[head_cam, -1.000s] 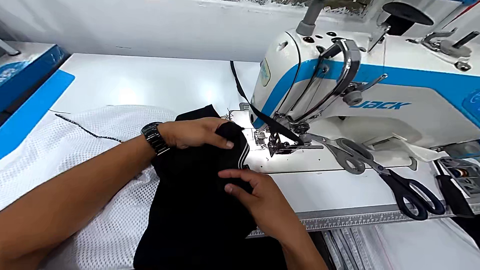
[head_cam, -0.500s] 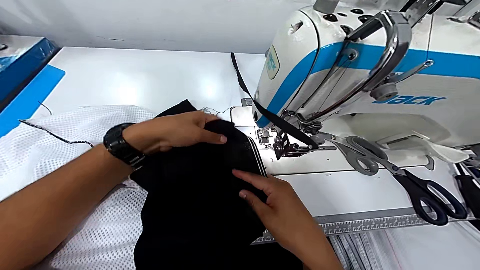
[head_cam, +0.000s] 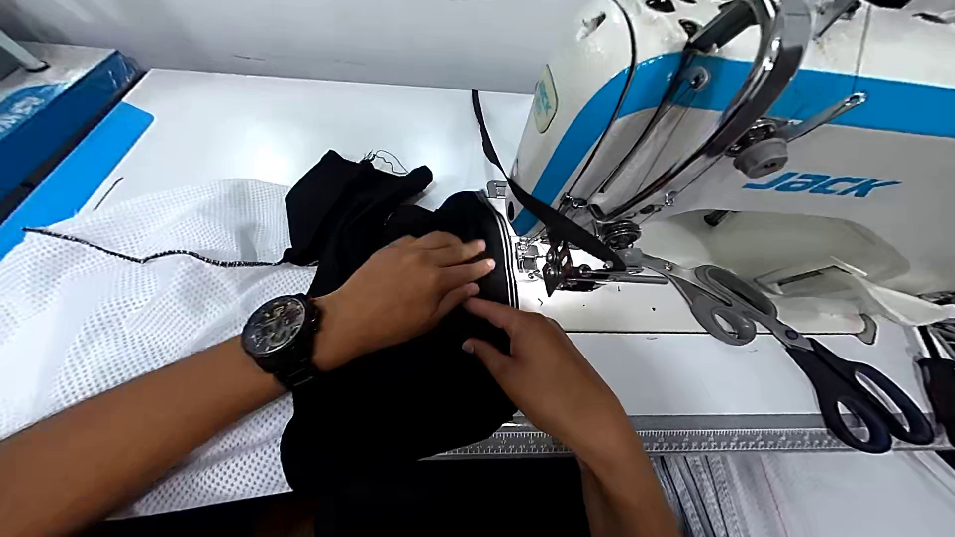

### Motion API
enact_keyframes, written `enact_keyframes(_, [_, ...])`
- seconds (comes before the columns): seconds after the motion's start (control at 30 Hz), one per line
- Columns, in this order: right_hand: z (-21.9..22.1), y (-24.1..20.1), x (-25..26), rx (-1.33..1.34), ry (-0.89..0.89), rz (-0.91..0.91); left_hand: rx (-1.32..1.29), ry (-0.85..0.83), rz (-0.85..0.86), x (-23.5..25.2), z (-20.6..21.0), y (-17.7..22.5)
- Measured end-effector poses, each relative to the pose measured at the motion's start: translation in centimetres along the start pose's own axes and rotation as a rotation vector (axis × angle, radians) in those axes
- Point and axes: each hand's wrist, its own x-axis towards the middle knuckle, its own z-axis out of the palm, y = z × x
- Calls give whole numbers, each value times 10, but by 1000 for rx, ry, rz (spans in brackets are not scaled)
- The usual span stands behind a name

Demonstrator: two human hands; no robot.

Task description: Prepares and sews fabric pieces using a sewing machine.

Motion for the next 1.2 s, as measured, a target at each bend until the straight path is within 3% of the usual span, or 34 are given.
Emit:
enact_keyframes(0.17, [-22, 27, -3, 149, -15, -52, 90, -88, -62, 28, 15, -10])
enact_keyframes(0.3, [-45, 40, -7, 176, 49, 40, -132, -1, 70, 60, 24, -14])
enact_keyframes(0.4, [-44, 41, -11, 185, 108, 60, -336, 96, 43, 55, 21, -22])
enact_keyframes(0.5, [-39, 42, -11, 161, 135, 50, -271, 117, 78, 50, 21, -20])
enact_keyframes(0.73, [-39, 37, -10, -5, 146, -17, -247, -161, 92, 61, 16, -38])
enact_keyframes(0.97, [-37, 35, -7, 45, 208, 51, -199, -175, 206, 80, 24, -51])
enact_keyframes(1.2, [-41, 36, -1, -13, 222, 75, -177, -193, 187, 84, 21, -50])
